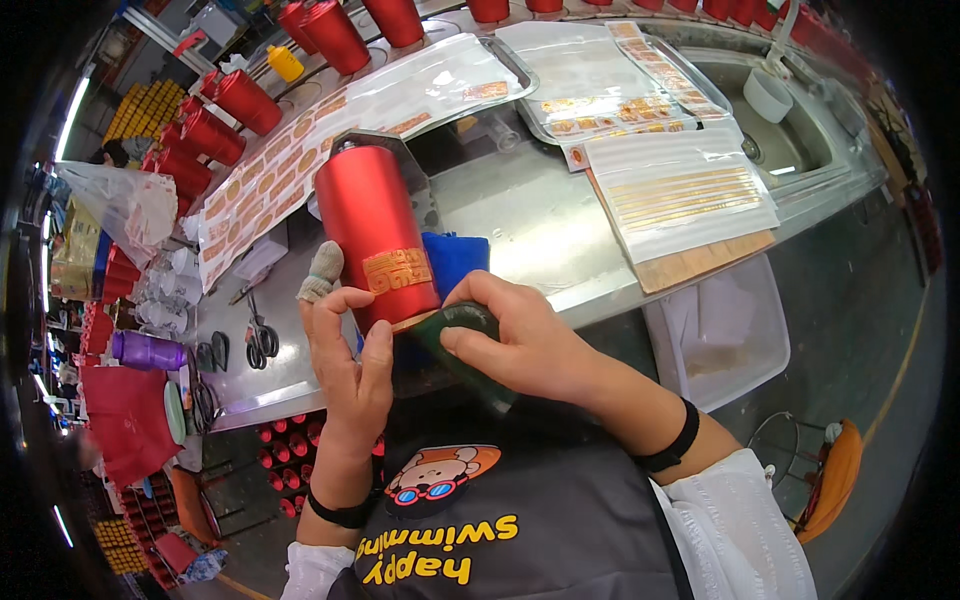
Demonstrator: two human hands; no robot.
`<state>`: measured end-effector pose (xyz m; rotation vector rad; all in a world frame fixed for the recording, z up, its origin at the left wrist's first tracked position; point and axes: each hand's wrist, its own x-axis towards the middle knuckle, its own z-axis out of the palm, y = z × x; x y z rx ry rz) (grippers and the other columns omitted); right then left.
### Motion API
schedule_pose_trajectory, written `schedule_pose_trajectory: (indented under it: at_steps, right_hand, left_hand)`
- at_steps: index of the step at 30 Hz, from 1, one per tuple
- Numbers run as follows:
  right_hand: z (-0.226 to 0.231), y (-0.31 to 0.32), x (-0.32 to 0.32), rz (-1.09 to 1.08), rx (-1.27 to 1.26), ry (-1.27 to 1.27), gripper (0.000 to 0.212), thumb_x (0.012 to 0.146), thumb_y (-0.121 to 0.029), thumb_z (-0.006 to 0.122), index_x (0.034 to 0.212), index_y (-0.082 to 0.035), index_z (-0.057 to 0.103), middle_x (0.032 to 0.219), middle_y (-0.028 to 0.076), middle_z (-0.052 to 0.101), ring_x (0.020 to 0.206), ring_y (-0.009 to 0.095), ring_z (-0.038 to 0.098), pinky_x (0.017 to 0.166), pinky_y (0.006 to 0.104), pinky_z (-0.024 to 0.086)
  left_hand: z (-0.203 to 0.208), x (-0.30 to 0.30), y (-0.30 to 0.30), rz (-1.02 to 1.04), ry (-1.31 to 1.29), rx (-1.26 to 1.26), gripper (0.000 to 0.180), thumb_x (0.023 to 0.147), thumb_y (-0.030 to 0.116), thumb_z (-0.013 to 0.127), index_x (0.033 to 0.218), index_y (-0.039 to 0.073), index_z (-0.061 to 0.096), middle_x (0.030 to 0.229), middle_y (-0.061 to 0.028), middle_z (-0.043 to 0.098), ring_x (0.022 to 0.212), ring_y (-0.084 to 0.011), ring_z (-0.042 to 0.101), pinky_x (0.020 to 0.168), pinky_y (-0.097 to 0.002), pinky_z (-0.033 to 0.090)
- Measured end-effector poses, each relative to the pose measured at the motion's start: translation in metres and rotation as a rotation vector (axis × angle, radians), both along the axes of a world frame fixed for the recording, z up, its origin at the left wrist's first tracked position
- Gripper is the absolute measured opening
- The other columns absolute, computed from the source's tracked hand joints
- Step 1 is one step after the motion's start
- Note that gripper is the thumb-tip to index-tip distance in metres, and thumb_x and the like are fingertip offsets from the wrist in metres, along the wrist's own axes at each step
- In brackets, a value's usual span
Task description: Applying decorative labels to red cylindrical containers on an assembly line.
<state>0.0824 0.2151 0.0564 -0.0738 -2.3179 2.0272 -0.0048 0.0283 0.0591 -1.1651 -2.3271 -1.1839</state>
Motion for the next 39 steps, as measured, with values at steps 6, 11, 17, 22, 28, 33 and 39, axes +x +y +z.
schedule_pose_trajectory:
  at_steps: [6,11,17,22,28,33,39]
  right_hand:
    - [-0.001,0.000,0.001,-0.012,-0.041,-0.014,0.024,0.086,-0.017,0.065,0.100,0.000,0.057,0.083,0.010,0.065,0.075,0.014,0.061,0.067,0.0299,0.049]
    - [0.000,-0.002,0.001,-0.033,-0.056,-0.002,0.024,0.086,-0.016,0.064,0.101,0.000,0.057,0.084,0.010,0.066,0.077,0.015,0.062,0.068,0.0301,0.050]
    - [-0.002,0.001,0.002,-0.007,-0.033,0.001,0.024,0.086,-0.017,0.065,0.101,0.000,0.057,0.084,0.010,0.066,0.076,0.015,0.062,0.068,0.0301,0.050]
    - [-0.002,-0.003,0.000,-0.033,-0.037,0.037,0.025,0.086,-0.018,0.064,0.101,0.000,0.057,0.083,0.010,0.066,0.075,0.015,0.062,0.067,0.0303,0.049]
    - [-0.005,-0.002,0.003,-0.022,-0.052,0.011,0.025,0.086,-0.018,0.065,0.101,0.001,0.056,0.083,0.010,0.066,0.075,0.016,0.062,0.067,0.0306,0.049]
    - [-0.004,-0.005,0.001,-0.048,-0.046,0.021,0.025,0.086,-0.017,0.065,0.102,0.000,0.056,0.083,0.011,0.066,0.076,0.016,0.062,0.067,0.0309,0.050]
    - [-0.003,-0.007,-0.001,-0.053,-0.049,0.057,0.024,0.086,-0.016,0.065,0.101,0.000,0.056,0.083,0.011,0.066,0.076,0.015,0.062,0.068,0.0303,0.050]
  left_hand:
    - [-0.002,0.000,0.000,-0.004,-0.024,0.032,0.024,0.083,0.005,0.057,0.107,-0.001,0.053,0.139,-0.0329,0.040,0.129,-0.0423,0.040,0.106,-0.0463,0.030]
    - [-0.005,0.000,0.000,0.002,-0.026,0.041,0.025,0.083,0.005,0.057,0.107,-0.001,0.053,0.139,-0.0326,0.040,0.129,-0.0420,0.039,0.107,-0.0465,0.029]
    - [-0.007,0.001,0.002,0.007,-0.041,0.064,0.026,0.083,0.007,0.058,0.107,0.000,0.052,0.139,-0.0332,0.040,0.129,-0.0426,0.039,0.107,-0.0465,0.028]
    - [-0.008,0.000,0.002,0.016,-0.030,0.058,0.026,0.083,0.007,0.058,0.107,0.000,0.052,0.140,-0.0333,0.040,0.129,-0.0425,0.039,0.107,-0.0461,0.028]
    - [-0.009,0.001,0.002,0.009,-0.039,0.088,0.026,0.083,0.007,0.059,0.108,0.000,0.052,0.140,-0.0332,0.040,0.130,-0.0423,0.038,0.107,-0.0458,0.028]
    - [-0.012,0.001,0.005,0.018,-0.055,0.118,0.027,0.083,0.007,0.059,0.107,0.000,0.051,0.139,-0.0329,0.040,0.130,-0.0419,0.038,0.107,-0.0460,0.028]
    - [-0.015,0.003,0.007,0.032,-0.065,0.125,0.028,0.083,0.008,0.061,0.107,0.001,0.051,0.141,-0.0322,0.038,0.131,-0.0416,0.036,0.107,-0.0455,0.028]
